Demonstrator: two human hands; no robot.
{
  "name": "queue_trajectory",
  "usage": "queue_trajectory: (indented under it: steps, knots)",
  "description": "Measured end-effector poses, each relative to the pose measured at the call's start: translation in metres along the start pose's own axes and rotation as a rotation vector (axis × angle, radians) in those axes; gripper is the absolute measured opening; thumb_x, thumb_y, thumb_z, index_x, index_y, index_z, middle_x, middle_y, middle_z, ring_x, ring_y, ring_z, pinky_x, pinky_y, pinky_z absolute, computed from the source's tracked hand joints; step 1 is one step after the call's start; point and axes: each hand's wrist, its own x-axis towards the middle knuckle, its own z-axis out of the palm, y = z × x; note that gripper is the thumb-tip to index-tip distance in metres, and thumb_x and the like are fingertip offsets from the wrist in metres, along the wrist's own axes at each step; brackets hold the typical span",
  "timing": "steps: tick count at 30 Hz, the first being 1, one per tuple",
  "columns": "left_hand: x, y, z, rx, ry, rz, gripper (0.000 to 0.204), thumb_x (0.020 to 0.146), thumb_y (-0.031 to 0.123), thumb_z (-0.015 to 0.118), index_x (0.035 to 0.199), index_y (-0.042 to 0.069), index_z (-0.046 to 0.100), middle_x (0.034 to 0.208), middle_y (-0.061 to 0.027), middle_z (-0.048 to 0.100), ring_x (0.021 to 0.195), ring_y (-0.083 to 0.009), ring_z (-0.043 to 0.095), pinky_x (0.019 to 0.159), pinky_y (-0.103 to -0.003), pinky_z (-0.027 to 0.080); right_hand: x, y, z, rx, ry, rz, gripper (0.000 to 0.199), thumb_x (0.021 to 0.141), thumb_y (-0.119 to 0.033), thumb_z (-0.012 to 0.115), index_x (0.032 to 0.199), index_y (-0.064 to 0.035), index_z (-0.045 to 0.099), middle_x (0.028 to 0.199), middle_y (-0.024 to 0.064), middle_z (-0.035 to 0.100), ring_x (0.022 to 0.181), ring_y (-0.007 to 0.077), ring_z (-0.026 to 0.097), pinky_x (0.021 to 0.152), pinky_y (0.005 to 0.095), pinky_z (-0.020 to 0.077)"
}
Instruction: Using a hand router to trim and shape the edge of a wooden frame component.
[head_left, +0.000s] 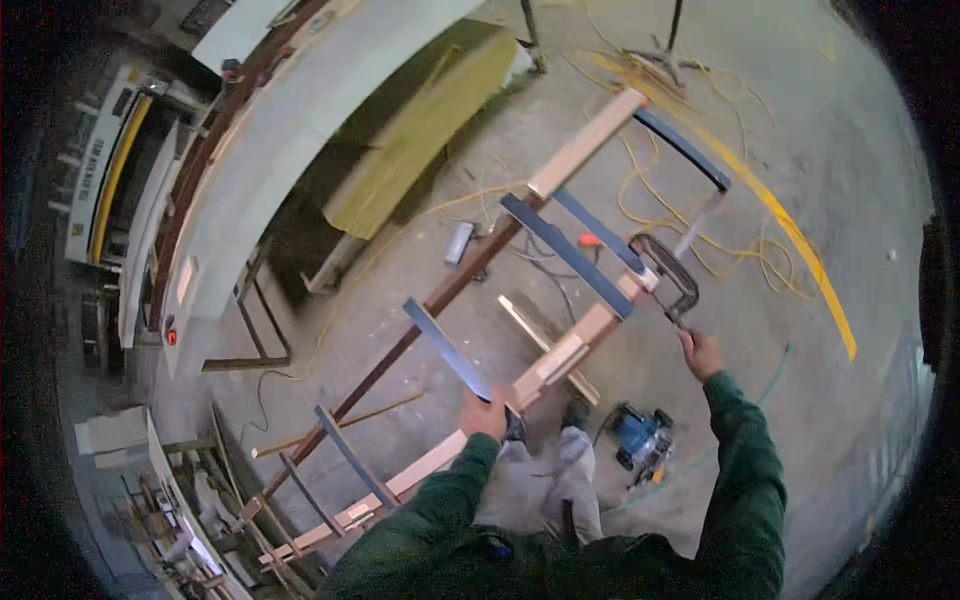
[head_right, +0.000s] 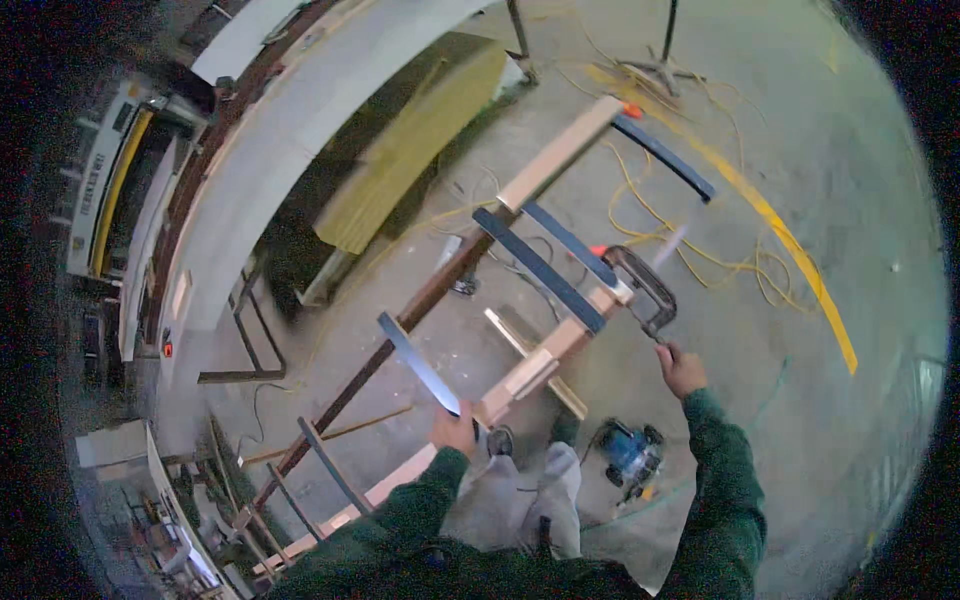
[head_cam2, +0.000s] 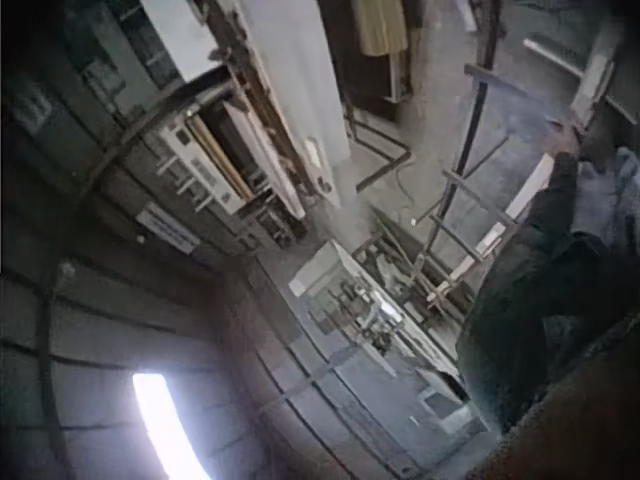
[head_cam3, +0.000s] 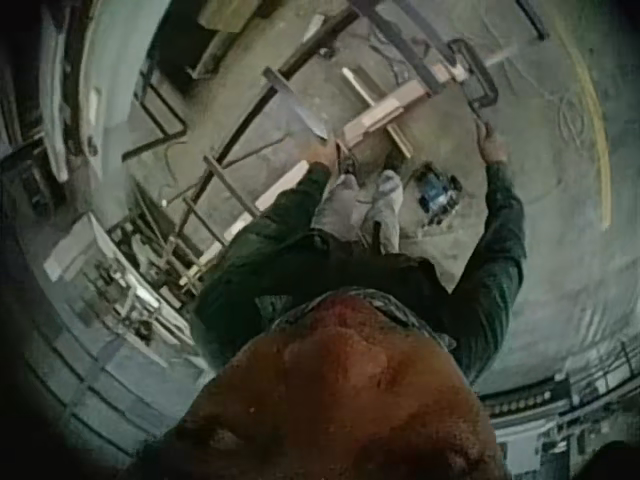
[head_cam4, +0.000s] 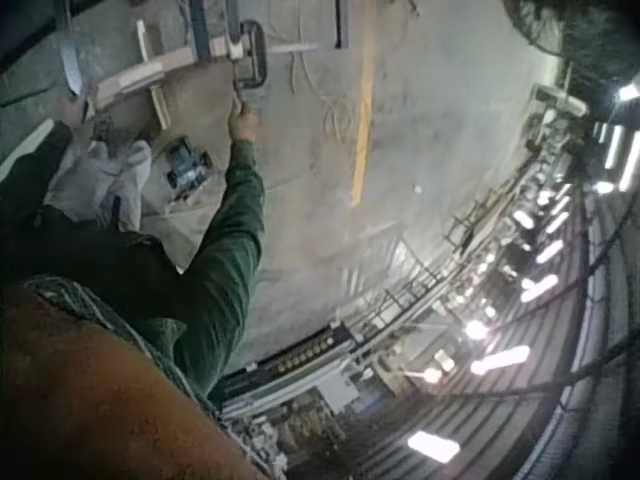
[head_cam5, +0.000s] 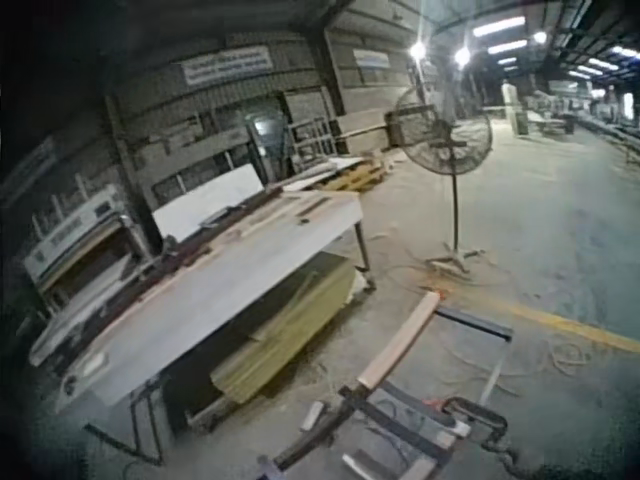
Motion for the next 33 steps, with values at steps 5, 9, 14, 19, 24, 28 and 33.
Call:
queue_trajectory:
  steps: [5, 9, 14, 19, 24, 28, 33]
  knots:
    - [-0.007, 0.001, -0.003, 0.058, 0.03, 0.058, 0.057, 0.077, 0.054, 0.048, 0.103, 0.003, 0.048, 0.084, -0.0231, 0.06, 0.081, -0.0407, 0.057, 0.073, -0.047, 0.043, -0.009, 0.007, 0.012, -0.239, -0.001, 0.163, 0.038, 0.087, -0.043, 0.042, 0.089, -0.0075, 0.055, 0.078, 0.0206, 0.06, 0.069, 0.0408, 0.057, 0.059, 0.0501, 0.0437]
    - [-0.009, 0.0, -0.015, 0.046, 0.021, 0.026, 0.063, 0.077, 0.054, 0.048, 0.108, 0.0, 0.046, 0.083, -0.0243, 0.06, 0.081, -0.0403, 0.058, 0.072, -0.048, 0.043, -0.006, 0.001, 0.019, -0.263, -0.018, 0.178, 0.04, 0.087, -0.046, 0.039, 0.098, -0.0104, 0.055, 0.082, 0.0207, 0.06, 0.074, 0.0404, 0.057, 0.063, 0.0514, 0.0442]
    - [-0.003, 0.002, -0.011, 0.059, -0.007, 0.051, 0.063, 0.076, 0.054, 0.049, 0.106, -0.002, 0.048, 0.083, -0.0231, 0.06, 0.081, -0.0396, 0.058, 0.074, -0.046, 0.044, -0.011, -0.008, 0.012, -0.164, -0.055, 0.274, 0.047, 0.085, -0.051, 0.037, 0.099, -0.0103, 0.057, 0.088, 0.0212, 0.06, 0.083, 0.04, 0.056, 0.071, 0.0491, 0.0442]
    - [-0.004, 0.006, -0.008, -0.098, 0.096, 0.151, 0.047, 0.076, 0.043, 0.054, 0.094, -0.001, 0.054, 0.08, -0.021, 0.061, 0.076, -0.0388, 0.058, 0.068, -0.047, 0.044, -0.001, -0.004, 0.003, -0.026, -0.123, 0.264, 0.043, 0.086, -0.048, 0.041, 0.104, -0.0124, 0.059, 0.091, 0.0201, 0.06, 0.086, 0.038, 0.057, 0.074, 0.0449, 0.0453]
    - [0.002, -0.005, 0.011, -0.081, 0.111, 0.108, 0.053, 0.076, 0.049, 0.054, 0.086, -0.003, 0.058, 0.081, -0.0236, 0.06, 0.075, -0.0386, 0.058, 0.065, -0.046, 0.044, 0.0, -0.022, -0.023, 0.08, -0.161, 0.22, 0.051, 0.086, -0.052, 0.036, 0.099, -0.0094, 0.061, 0.089, 0.0204, 0.061, 0.086, 0.0357, 0.058, 0.074, 0.0454, 0.0446]
    - [0.003, -0.008, 0.023, -0.005, 0.027, -0.049, 0.055, 0.076, 0.047, 0.059, 0.092, -0.006, 0.055, 0.078, -0.019, 0.062, 0.068, -0.0262, 0.059, 0.062, -0.039, 0.044, -0.003, -0.004, -0.031, 0.169, -0.319, 0.286, 0.047, 0.085, -0.048, 0.04, 0.101, -0.0084, 0.059, 0.085, 0.021, 0.06, 0.082, 0.0361, 0.058, 0.071, 0.0445, 0.0446]
    - [0.03, -0.047, 0.063, -0.409, 0.106, -0.138, 0.062, 0.077, 0.049, 0.058, 0.108, -0.004, 0.049, 0.098, -0.0179, 0.058, 0.084, -0.0255, 0.055, 0.072, -0.037, 0.044, -0.008, 0.047, -0.04, 0.601, -0.381, -0.106, 0.036, 0.084, -0.032, 0.049, 0.107, -0.0055, 0.055, 0.09, 0.0215, 0.059, 0.077, 0.0362, 0.057, 0.07, 0.0444, 0.0442]
